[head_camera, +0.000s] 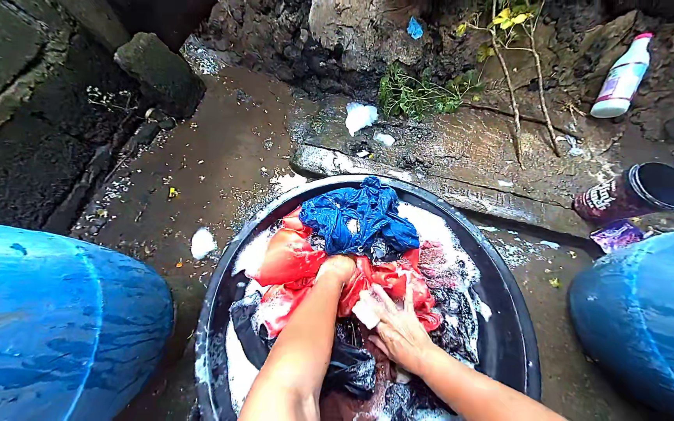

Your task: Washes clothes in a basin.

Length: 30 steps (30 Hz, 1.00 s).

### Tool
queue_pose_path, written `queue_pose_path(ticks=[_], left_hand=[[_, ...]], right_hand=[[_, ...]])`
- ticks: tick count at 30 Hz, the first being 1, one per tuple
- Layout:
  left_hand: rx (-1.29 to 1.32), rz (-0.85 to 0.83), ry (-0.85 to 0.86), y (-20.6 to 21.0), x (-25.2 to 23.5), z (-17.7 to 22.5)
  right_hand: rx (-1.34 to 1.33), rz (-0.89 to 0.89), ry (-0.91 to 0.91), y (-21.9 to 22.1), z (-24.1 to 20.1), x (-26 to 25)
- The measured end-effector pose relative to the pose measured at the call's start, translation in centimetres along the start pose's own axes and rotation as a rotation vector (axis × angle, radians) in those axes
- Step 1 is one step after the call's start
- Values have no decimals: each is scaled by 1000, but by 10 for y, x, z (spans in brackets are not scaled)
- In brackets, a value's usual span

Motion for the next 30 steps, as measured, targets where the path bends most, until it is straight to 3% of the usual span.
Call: queue_pose_path(ticks=[2,4,5,7,8,9,11,15,17,18,20,22,24,27,30], left_hand=[[15,-46,99,-9,1,-3],[-73,65,319,-8,25,-14],[-140,218,437,-5,45,-26],[-212,770,663,10,73,-73],[-229,929,668,21,74,-98],[-235,975,621,31,70,-117],[-178,880,475,35,54,-123],[-101,279,-79,12,8,-90],[-36,134,-203,3,-7,-81],[10,85,-205,-1,-12,-80],[28,-23,-117,-9,-12,-81],[24,57,41,-9,9,-80],[15,211,148,24,59,-81],[-67,259,320,101,120,-95],[-130,419,438,115,97,-109]], right_hand=[[-5,-392,148,7,16,-18],[42,-598,225,9,32,-29],[63,-656,236,9,38,-32],[73,-718,221,11,46,-36],[53,-733,200,11,48,-37],[18,-718,168,11,50,-37],[-98,-568,92,9,52,-34],[-99,-44,76,4,32,-7],[-38,65,60,9,21,3],[-10,-9,71,14,20,5],[-12,-325,159,22,28,5],[-22,-560,251,18,40,-6],[-20,-732,282,15,44,-19],[-98,-651,254,14,45,-20],[-231,-231,286,11,38,-5]])
Point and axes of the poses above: each hand's wrist, its own x-axis away from the middle knuckle, its own y-axis out of the palm, z = x × y, the point moved 6 cm from there along -x, towards the middle knuckle, and after that the axes turned 5 degrees about x, right-handed, at the moved point
